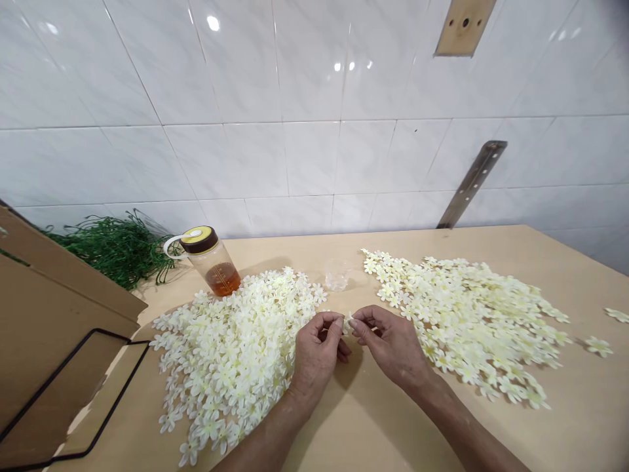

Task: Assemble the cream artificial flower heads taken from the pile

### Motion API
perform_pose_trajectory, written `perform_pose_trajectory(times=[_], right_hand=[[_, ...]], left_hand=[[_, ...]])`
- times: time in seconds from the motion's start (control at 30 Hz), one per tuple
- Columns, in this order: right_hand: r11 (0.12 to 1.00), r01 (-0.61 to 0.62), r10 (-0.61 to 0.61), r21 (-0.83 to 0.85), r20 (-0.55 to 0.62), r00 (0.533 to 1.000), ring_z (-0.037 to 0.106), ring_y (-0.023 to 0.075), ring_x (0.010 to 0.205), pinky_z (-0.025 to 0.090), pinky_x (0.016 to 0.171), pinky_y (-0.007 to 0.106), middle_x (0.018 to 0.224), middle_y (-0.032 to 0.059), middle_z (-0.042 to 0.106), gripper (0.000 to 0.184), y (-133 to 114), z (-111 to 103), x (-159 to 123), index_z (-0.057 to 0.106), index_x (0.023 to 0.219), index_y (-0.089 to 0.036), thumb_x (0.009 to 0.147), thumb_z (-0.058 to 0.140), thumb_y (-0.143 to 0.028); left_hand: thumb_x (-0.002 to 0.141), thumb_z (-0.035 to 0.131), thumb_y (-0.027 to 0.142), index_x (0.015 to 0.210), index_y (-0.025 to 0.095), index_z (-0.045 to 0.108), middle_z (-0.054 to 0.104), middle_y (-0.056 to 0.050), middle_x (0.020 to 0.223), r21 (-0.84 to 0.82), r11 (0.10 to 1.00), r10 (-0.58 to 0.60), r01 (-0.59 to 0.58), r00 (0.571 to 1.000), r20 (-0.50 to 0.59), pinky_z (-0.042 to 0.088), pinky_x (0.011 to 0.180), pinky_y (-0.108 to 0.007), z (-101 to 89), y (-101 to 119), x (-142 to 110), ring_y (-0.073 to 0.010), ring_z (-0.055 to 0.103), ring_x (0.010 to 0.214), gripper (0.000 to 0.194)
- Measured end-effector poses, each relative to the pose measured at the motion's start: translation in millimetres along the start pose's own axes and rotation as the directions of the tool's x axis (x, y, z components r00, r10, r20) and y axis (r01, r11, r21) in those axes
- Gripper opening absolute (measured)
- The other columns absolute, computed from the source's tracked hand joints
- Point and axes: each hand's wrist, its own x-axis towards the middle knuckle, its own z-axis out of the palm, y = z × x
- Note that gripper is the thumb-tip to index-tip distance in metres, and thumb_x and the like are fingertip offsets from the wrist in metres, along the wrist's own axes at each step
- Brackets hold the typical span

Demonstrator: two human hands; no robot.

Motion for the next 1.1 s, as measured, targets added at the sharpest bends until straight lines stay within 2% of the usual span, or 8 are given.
perform_pose_trajectory(times=[0.13,0.37,0.57,0.7,0.8,0.93,1.1], right_hand=[[1.0,-0.031,0.031,-0.001,0.02,0.999,0.064,0.0186,0.069,0.054,0.063,0.029,0.079,0.0041,0.069,0.022,-1,-1,0,0.065,0.086,-0.021,0.087,0.056,-0.042],[0.993,-0.095,0.093,0.066,0.032,0.995,0.065,0.0188,0.067,0.054,0.061,0.03,0.075,0.0044,0.069,0.026,2,0,0,0.062,0.09,-0.021,0.085,0.058,-0.047],[0.991,-0.093,0.087,0.098,0.06,0.994,0.065,0.0187,0.076,0.053,0.067,0.03,0.082,0.0046,0.068,0.024,5,-1,3,0.06,0.088,-0.02,0.082,0.063,-0.043],[0.978,-0.128,0.118,0.166,0.071,0.99,0.063,0.0178,0.077,0.052,0.065,0.028,0.084,0.0036,0.065,0.032,5,-3,4,0.059,0.1,-0.02,0.078,0.069,-0.04],[0.965,-0.155,0.119,0.211,0.171,0.978,0.062,0.0174,0.078,0.051,0.067,0.028,0.082,0.0028,0.064,0.034,4,-7,6,0.061,0.102,-0.019,0.076,0.071,-0.039],[0.923,-0.23,0.12,0.308,0.337,0.934,0.061,0.0164,0.072,0.05,0.067,0.029,0.075,0.0029,0.066,0.032,2,-11,7,0.065,0.093,-0.016,0.079,0.067,-0.045],[0.857,-0.365,0.202,0.363,0.415,0.887,0.063,0.0171,0.072,0.051,0.067,0.03,0.079,0.0048,0.067,0.043,1,-12,7,0.065,0.087,-0.015,0.075,0.069,-0.056]], left_hand=[[0.081,0.063,0.039,0.093,0.015,0.066,0.059,0.002,0.047,0.012,1.0,-0.017,0.017,0.999,0.04,0.049,0.041,-0.023,-0.5,2,0,-0.0136,0.056,0.04,0.027],[0.081,0.06,0.03,0.092,0.016,0.068,0.058,0.002,0.046,0.034,0.999,-0.016,0.014,0.999,0.051,0.048,0.041,-0.023,-1.5,1,-1,-0.0136,0.055,0.04,0.019],[0.082,0.059,0.031,0.095,0.013,0.068,0.058,0.001,0.047,0.054,0.999,-0.002,-0.003,0.997,0.082,0.048,0.041,-0.023,-2.4,-2,0,-0.0133,0.055,0.04,0.024],[0.081,0.063,0.035,0.091,0.013,0.068,0.058,0.001,0.046,0.036,0.999,-0.002,-0.001,0.997,0.083,0.048,0.041,-0.022,-1.8,0,0,-0.0127,0.053,0.039,0.025],[0.081,0.063,0.039,0.084,0.014,0.068,0.058,0.002,0.046,0.049,0.999,0.004,-0.008,0.997,0.08,0.048,0.041,-0.022,-1.8,1,0,-0.0124,0.054,0.039,0.025],[0.083,0.062,0.04,0.079,0.015,0.066,0.059,0.001,0.047,0.076,0.997,0.007,-0.013,0.997,0.08,0.047,0.041,-0.021,-1.6,-3,0,-0.0121,0.054,0.04,0.026],[0.083,0.061,0.042,0.08,0.016,0.064,0.057,0.003,0.046,0.079,0.997,0.021,-0.026,0.997,0.073,0.045,0.041,-0.02,-0.3,-7,-1,-0.011,0.053,0.039,0.026]])
